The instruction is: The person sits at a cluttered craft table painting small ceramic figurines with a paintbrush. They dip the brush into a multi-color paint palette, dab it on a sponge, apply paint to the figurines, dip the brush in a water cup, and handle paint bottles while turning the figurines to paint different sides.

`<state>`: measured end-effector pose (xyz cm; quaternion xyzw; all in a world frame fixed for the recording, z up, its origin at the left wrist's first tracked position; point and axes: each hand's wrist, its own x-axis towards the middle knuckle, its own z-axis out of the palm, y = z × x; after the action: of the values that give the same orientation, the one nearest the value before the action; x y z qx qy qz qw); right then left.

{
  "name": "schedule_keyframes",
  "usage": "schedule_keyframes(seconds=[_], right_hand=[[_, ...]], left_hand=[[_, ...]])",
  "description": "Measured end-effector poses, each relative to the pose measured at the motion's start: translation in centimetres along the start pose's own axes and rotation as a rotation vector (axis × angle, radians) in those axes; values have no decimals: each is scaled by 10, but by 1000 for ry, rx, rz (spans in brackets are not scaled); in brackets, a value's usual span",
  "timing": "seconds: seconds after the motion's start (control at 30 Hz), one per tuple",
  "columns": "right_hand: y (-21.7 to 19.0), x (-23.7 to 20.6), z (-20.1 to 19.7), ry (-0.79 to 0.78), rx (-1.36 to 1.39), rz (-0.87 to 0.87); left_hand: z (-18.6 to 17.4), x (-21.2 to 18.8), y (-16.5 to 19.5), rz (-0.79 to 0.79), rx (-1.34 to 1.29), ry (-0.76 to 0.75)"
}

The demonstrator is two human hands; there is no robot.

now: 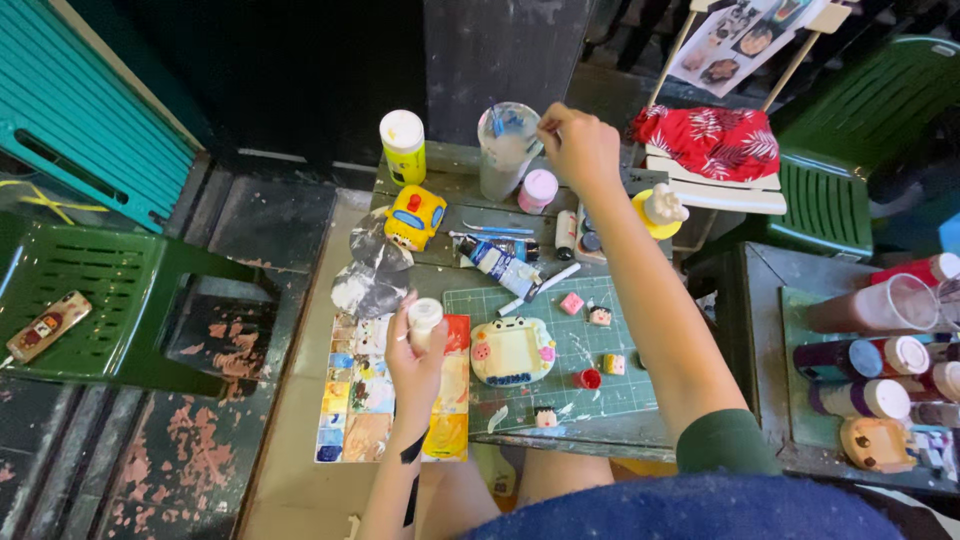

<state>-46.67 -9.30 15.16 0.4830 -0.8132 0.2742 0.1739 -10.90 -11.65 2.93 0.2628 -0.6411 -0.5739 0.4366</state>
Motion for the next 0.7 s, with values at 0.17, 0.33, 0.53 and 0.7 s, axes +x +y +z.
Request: schedule_keyframes(seconds=[0.17,0.33,0.53,0.7], right_hand=[[-2,-4,1,52,-33,16],[-8,-6,-3,90,-68,2],[-15,-2,-12,96,-50,36],[-19,3,-18,-13,-80,32]], left_hand=[[25,23,-4,8,162,-81],[49,52,-5,65,113,-106],[63,69,-1,143,155,-94],[68,72,6,169,177,-103]])
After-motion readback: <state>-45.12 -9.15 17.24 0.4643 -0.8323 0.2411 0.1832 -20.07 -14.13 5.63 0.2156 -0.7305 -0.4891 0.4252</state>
